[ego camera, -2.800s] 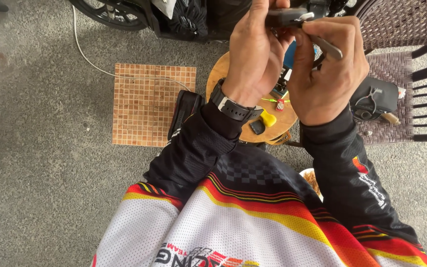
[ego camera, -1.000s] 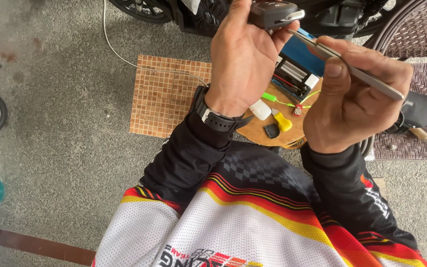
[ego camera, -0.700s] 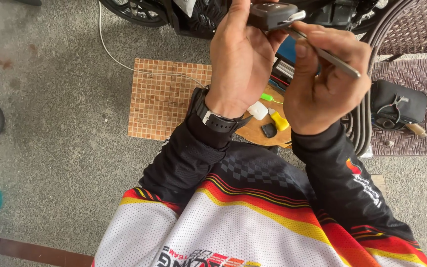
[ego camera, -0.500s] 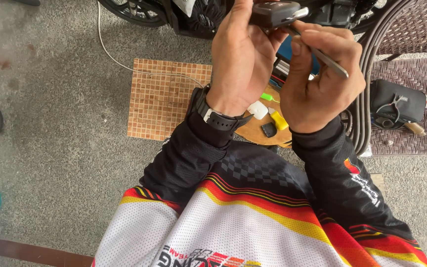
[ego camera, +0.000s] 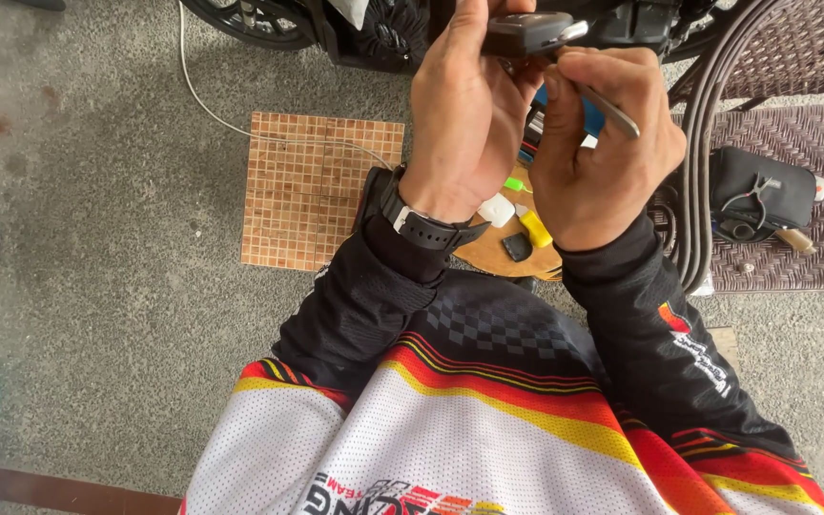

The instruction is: The person is repairing a car key remote by prying it open with a tool, inspecting the internal electronics, and then organizing various boxes and tools within a large storage case.

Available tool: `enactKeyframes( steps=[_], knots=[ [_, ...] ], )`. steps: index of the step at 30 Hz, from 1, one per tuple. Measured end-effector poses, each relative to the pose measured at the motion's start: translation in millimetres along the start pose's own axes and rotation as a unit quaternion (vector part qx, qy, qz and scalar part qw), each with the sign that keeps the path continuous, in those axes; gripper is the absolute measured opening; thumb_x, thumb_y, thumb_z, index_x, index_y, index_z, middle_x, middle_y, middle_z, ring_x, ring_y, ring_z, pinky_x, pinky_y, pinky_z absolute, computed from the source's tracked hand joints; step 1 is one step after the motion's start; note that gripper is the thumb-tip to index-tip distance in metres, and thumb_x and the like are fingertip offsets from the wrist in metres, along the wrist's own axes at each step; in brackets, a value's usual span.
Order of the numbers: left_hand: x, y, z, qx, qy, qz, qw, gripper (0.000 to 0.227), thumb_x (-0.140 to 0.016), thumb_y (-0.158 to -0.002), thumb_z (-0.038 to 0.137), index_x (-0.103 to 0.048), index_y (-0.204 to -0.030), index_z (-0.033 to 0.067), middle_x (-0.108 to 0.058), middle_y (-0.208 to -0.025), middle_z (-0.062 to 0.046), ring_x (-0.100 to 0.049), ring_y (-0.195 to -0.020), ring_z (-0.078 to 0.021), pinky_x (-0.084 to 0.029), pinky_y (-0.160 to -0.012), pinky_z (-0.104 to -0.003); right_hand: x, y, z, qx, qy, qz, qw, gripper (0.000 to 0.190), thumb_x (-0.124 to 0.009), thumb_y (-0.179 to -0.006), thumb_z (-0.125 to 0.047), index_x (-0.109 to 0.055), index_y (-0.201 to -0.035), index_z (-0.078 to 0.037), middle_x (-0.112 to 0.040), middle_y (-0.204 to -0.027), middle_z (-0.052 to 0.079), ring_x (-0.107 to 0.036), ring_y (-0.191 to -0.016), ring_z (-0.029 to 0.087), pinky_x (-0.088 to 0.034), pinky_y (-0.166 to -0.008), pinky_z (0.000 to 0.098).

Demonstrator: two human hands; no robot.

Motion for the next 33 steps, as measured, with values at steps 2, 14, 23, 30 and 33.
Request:
enactKeyframes(
  steps=[2, 14, 23, 30, 33],
  knots=[
    [5, 1, -1, 0.012, -0.01, 0.021, 1.0, 0.035, -0.06, -0.103, 0.034, -0.068, -0.094, 0.0011, -0.067, -0.088, -0.01, -0.062, -0.081, -0.0226, -0.048, -0.073, -0.036, -1, 1, 1, 0.001, 0.005, -0.009, 1.0, 0.013, -0.052, -0.118, -0.011, -0.057, -0.115, 0.0, -0.067, -0.106, 0.017, -0.07, -0.085, 0.031, -0.052, -0.065, 0.0397],
    [19, -14, -2, 0.035, 0.08, -0.023, 0.996, 0.026, -0.054, -0.106, 0.02, -0.063, -0.099, -0.0035, -0.068, -0.097, -0.019, -0.061, -0.088, -0.0313, -0.051, -0.081, -0.045, 7, -1, -2, 0.039, -0.157, 0.09, 0.983, 0.01, -0.059, -0.111, -0.004, -0.05, -0.112, 0.002, -0.068, -0.101, 0.031, -0.073, -0.09, 0.041, -0.059, -0.074, 0.0436],
    [21, -11, 2, 0.061, 0.142, -0.086, 0.984, 0.027, -0.057, -0.109, 0.025, -0.062, -0.111, -0.0014, -0.069, -0.108, -0.018, -0.065, -0.1, -0.0319, -0.053, -0.093, -0.045, 21, 3, -3, 0.02, -0.164, 0.126, 0.978, 0.01, -0.054, -0.111, 0.002, -0.048, -0.111, 0.009, -0.043, -0.105, 0.02, -0.065, -0.089, 0.047, -0.06, -0.076, 0.0521],
    [6, -9, 3, 0.029, 0.127, -0.072, 0.989, 0.024, -0.058, -0.108, 0.025, -0.063, -0.106, 0.0021, -0.07, -0.102, -0.014, -0.065, -0.096, -0.0276, -0.053, -0.089, -0.044, 13, 4, -4, -0.001, -0.195, 0.126, 0.973, 0.01, -0.057, -0.11, 0.001, -0.049, -0.111, 0.006, -0.05, -0.099, 0.021, -0.068, -0.092, 0.044, -0.063, -0.079, 0.0516],
    [1, -8, 4, 0.017, 0.114, -0.069, 0.991, 0.023, -0.059, -0.107, 0.025, -0.064, -0.103, 0.003, -0.071, -0.099, -0.013, -0.065, -0.094, -0.0259, -0.053, -0.086, -0.044, 13, 3, -3, -0.009, -0.198, 0.117, 0.973, 0.011, -0.057, -0.111, -0.002, -0.048, -0.111, 0.005, -0.052, -0.099, 0.023, -0.067, -0.095, 0.043, -0.061, -0.082, 0.0504]
  ],
)
Point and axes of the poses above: each hand's wrist, its own y-axis away from the middle knuckle, its own x-axis out of the back of the hand, z = x × y, the point moved 1 cm from there along -y, towards the middle knuckle
